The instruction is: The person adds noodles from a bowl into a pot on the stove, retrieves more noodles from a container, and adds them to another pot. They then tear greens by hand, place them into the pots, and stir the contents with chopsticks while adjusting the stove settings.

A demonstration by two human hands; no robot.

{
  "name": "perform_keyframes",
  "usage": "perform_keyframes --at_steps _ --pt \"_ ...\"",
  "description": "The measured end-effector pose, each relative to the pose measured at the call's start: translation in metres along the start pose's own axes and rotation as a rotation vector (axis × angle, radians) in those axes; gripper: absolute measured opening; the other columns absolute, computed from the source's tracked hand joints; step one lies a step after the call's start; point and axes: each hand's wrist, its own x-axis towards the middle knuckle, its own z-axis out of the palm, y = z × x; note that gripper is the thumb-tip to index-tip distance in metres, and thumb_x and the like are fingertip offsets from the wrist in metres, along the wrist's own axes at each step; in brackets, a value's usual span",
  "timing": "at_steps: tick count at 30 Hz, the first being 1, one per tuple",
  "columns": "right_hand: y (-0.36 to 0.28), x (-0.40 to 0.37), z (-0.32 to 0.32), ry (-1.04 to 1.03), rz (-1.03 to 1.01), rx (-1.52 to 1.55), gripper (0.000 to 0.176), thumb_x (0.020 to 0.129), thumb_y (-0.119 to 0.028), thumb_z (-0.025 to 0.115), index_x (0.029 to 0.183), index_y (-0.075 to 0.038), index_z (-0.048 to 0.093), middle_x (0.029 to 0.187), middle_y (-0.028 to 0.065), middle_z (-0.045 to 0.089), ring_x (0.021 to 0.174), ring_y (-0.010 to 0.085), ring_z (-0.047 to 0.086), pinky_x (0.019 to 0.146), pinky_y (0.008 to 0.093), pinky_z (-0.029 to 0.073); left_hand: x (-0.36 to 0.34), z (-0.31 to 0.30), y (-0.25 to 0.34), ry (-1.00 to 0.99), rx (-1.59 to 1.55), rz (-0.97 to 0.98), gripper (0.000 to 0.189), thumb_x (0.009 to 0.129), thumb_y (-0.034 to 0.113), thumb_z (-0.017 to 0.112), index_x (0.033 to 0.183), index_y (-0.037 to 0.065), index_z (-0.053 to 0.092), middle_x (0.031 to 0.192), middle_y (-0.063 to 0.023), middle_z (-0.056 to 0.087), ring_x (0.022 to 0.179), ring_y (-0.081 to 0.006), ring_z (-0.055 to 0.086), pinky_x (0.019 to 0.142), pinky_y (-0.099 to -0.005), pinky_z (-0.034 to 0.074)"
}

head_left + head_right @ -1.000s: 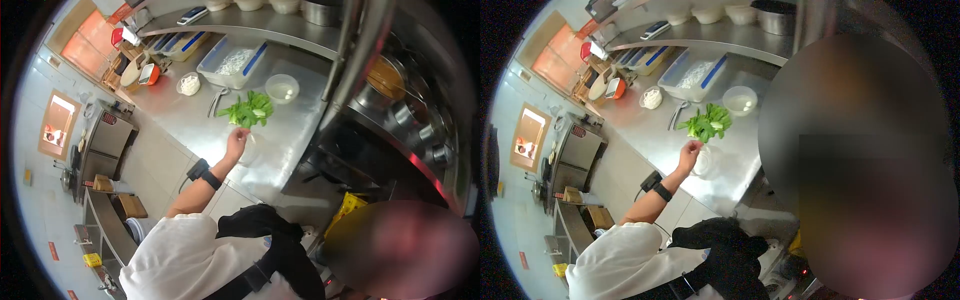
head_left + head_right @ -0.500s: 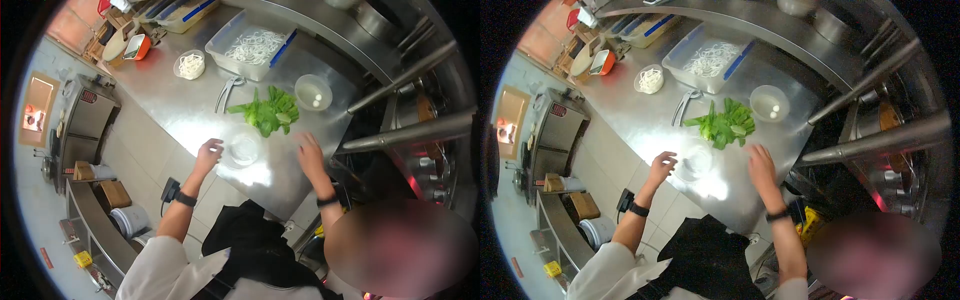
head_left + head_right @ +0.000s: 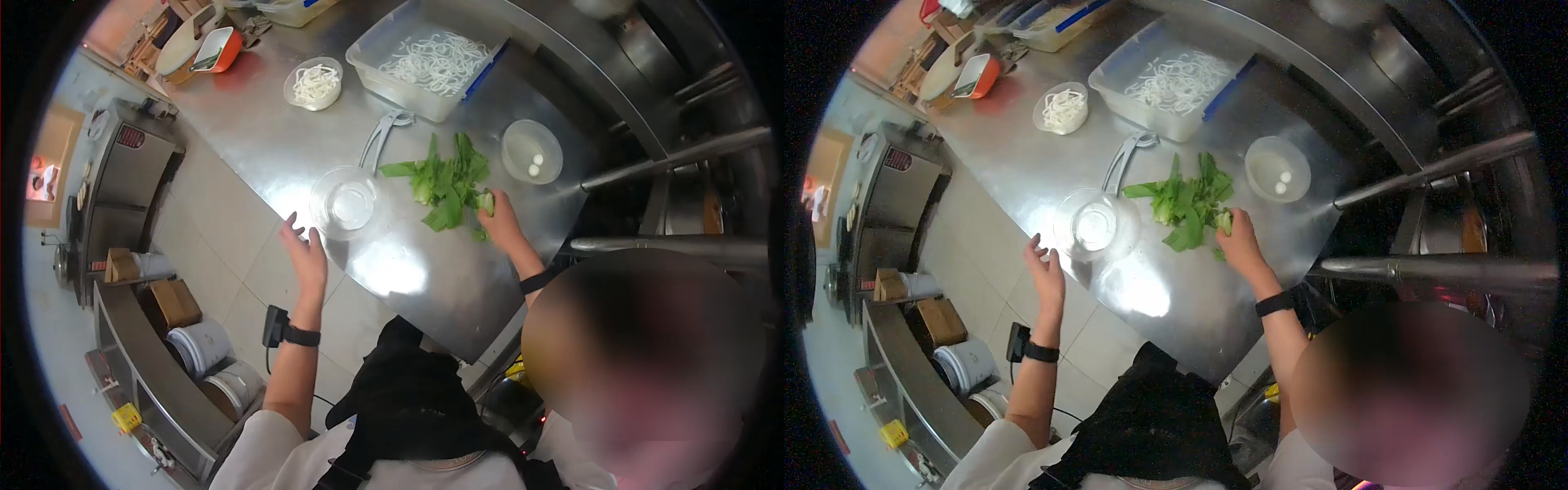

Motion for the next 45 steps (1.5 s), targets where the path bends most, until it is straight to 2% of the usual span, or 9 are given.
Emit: perform_keyframes --at_steps 3,7,14,26,28,30,37,41,45 --pt "0.011 -0.02 -0.014 0.077 0.266 0.713 0.026 0.077 -0.01 0.05 0.101 0.0 0.049 0.097 0.0097 0.051 0.09 0.0209 0.05 0.078 0.0315 0.042 -0.041 0.024 0.021 0.003 -0.115 0.337 0.043 0.066 -0.006 0.048 0.107 0.003 0.042 0.105 -0.0121 0.043 0.098 -0.0253 0.042 0.079 -0.033 0.037" --pt "0.008 -0.058 -0.049 0.077 0.433 1.511 0.025 0.08 -0.012 0.048 0.102 -0.001 0.05 0.095 0.0064 0.054 0.083 0.017 0.054 0.073 0.0291 0.045 -0.083 0.071 0.054 -0.481 -0.098 0.584 0.033 0.064 -0.006 0.048 0.095 0.006 0.052 0.109 -0.0138 0.042 0.104 -0.0317 0.038 0.089 -0.0382 0.029" --pt "0.024 -0.191 -0.131 0.325 0.265 1.854 0.027 0.078 -0.013 0.047 0.102 -0.003 0.05 0.097 0.0081 0.054 0.087 0.0184 0.055 0.076 0.0321 0.046 -0.119 0.138 0.081 -0.639 -0.051 0.755 0.035 0.066 -0.004 0.049 0.099 0.007 0.052 0.114 -0.0139 0.042 0.109 -0.0313 0.036 0.093 -0.0388 0.028" --pt "0.101 -0.645 -0.244 1.443 0.481 1.083 0.021 0.079 -0.019 0.052 0.095 -0.006 0.05 0.087 0.0054 0.055 0.079 0.0182 0.056 0.068 0.0316 0.048 -0.295 0.12 0.104 -1.336 -0.156 0.619 0.033 0.067 -0.012 0.037 0.094 0.003 0.049 0.104 -0.0108 0.048 0.103 -0.0207 0.045 0.089 -0.0323 0.034" --pt "0.153 -0.747 -0.239 1.717 0.394 1.304 0.018 0.081 -0.022 0.051 0.088 -0.005 0.051 0.086 0.0041 0.054 0.076 0.0171 0.055 0.065 0.0313 0.048 -0.331 0.122 0.097 -1.416 -0.081 0.724 0.034 0.066 -0.012 0.037 0.094 0.003 0.048 0.103 -0.0104 0.048 0.1 -0.0201 0.045 0.089 -0.0318 0.034" --pt "0.184 -0.816 -0.259 1.956 0.636 1.043 0.021 0.082 -0.019 0.048 0.093 -0.002 0.048 0.083 0.0054 0.053 0.072 0.0169 0.056 0.062 0.0301 0.048 -0.372 0.132 0.089 -1.458 -0.145 0.629 0.033 0.066 -0.012 0.038 0.094 0.003 0.049 0.1 -0.0095 0.048 0.098 -0.0193 0.045 0.088 -0.0316 0.035" --pt "0.346 -0.985 -0.267 1.579 1.59 -0.253 0.026 0.075 -0.02 0.057 0.083 0.004 0.05 0.072 0.0107 0.055 0.066 0.0202 0.054 0.061 0.0321 0.046 -0.475 0.148 0.11 -1.556 0.006 0.601 0.021 0.072 -0.007 0.044 0.09 0.001 0.051 0.096 -0.0088 0.049 0.092 -0.018 0.049 0.082 -0.0291 0.039" --pt "0.39 -1.013 -0.243 1.031 1.688 -0.281 0.031 0.076 -0.022 0.056 0.09 0.006 0.053 0.082 0.0159 0.059 0.074 0.0229 0.057 0.067 0.0309 0.046 -0.472 0.158 0.101 -1.565 0.059 0.684 0.019 0.073 -0.004 0.046 0.09 0.001 0.051 0.093 -0.0103 0.051 0.087 -0.019 0.051 0.078 -0.0287 0.04" --pt "0.384 -1.043 -0.243 1.426 1.39 -0.335 0.03 0.08 -0.019 0.052 0.1 0.003 0.053 0.09 0.0118 0.059 0.081 0.0194 0.057 0.071 0.0286 0.045 -0.462 0.168 0.116 -1.453 0.251 0.74 0.018 0.074 -0.003 0.045 0.09 0.001 0.051 0.092 -0.0105 0.052 0.087 -0.019 0.051 0.077 -0.0289 0.04"
